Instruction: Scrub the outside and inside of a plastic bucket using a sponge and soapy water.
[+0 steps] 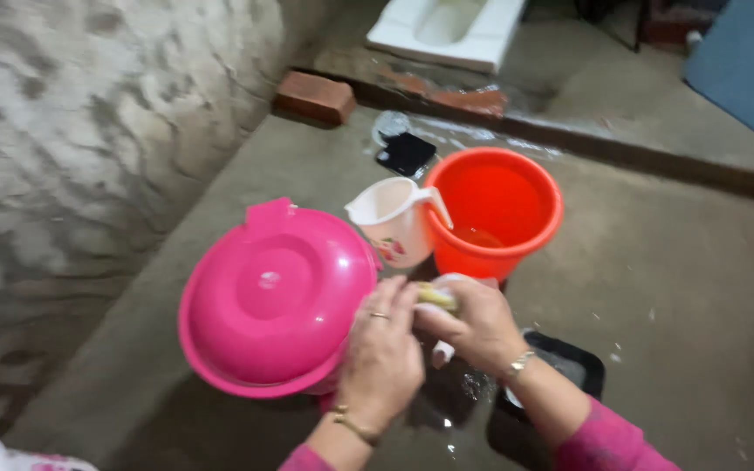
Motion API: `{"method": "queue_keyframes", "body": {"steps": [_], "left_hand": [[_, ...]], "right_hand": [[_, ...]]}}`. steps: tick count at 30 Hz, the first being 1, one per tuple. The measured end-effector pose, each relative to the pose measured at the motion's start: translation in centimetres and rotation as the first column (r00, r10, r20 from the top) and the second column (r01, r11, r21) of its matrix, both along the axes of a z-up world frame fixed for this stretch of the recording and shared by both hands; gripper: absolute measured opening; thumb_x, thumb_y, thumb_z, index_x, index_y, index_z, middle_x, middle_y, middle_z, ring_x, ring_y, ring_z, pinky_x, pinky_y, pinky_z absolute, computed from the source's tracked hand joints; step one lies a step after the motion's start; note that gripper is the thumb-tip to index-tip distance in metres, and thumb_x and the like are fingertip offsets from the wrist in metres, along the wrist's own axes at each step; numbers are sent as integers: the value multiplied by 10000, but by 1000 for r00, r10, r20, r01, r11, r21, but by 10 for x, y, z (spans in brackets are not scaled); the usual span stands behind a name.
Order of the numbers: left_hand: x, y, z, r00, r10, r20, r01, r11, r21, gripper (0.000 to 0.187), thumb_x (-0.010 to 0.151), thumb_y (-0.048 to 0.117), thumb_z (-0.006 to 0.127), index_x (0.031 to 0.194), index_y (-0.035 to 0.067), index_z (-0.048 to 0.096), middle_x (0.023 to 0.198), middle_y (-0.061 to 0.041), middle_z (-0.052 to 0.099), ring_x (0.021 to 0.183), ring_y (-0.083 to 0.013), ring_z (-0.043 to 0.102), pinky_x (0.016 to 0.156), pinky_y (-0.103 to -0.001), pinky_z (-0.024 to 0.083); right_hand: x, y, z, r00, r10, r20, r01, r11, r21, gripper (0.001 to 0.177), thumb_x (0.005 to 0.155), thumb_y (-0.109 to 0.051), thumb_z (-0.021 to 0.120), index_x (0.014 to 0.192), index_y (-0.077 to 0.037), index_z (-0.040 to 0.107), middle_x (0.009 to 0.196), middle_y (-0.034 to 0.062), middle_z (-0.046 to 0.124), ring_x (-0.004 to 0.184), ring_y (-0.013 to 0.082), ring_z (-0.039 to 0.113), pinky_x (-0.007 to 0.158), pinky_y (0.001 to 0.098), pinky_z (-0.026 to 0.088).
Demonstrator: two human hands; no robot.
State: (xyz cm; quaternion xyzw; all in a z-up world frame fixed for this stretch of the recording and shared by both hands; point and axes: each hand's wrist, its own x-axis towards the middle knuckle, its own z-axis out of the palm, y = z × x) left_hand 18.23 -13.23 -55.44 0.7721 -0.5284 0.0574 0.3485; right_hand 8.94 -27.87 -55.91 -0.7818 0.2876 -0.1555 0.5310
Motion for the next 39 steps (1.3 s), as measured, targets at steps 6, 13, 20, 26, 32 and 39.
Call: {"method": "queue_keyframes", "body": {"steps": [6,13,20,26,32,39], "left_hand": [[106,78,21,875,473,101,-480,875,60,481,859,186,608,1316,39,584,1446,-202,522,1400,-403,423,1146,-593,283],[210,123,-92,621,703,-346,-713,690,121,448,990,322,557,1302,1,578,1254,-292,621,1203,-444,550,1042,-519,448],[218,110,-132,656,606,-449,-729,663,-170,277,922,234,575,1073,24,675,1075,-251,660,1111,-415,561,973,-495,458],[235,111,-146,533,465,-707,-680,732,-32,356,966,340,533,1033,19,674,1135,-244,643,1137,-411,520,978,-509,422],[225,107,-132,382,376,-844,-697,717,3,495,987,470,540,902,-6,648,985,-289,668,1035,-420,560,924,-527,449],[218,100,-152,411,461,-787,-795,604,-61,493,915,445,598,850,-36,683,1020,-253,687,1056,-358,579,974,-479,445]], "right_hand": [[87,75,-3,898,378,226,-183,787,-589,424,741,-149,705,1162,-116,736,1281,140,696,1244,371,599,1063,537,433],[143,158,22,869,478,-128,-407,543,-735,416,859,-300,684,1262,-198,686,1361,58,610,1303,351,512,1125,713,196],[191,98,3,948,144,-285,-318,491,-811,448,931,-372,531,1354,-264,633,1474,56,533,1362,357,464,1112,665,236],[152,153,3,909,384,-163,-306,348,-886,445,862,-281,562,1288,-204,662,1439,111,534,1373,331,426,1125,611,256],[252,123,8,838,286,-465,-542,344,-766,391,941,-368,534,1290,-233,650,1443,65,499,1337,341,428,1078,528,357],[150,63,-12,992,124,14,-61,575,-816,478,937,-196,523,1402,-103,573,1483,171,524,1291,387,492,1083,495,403]]}}
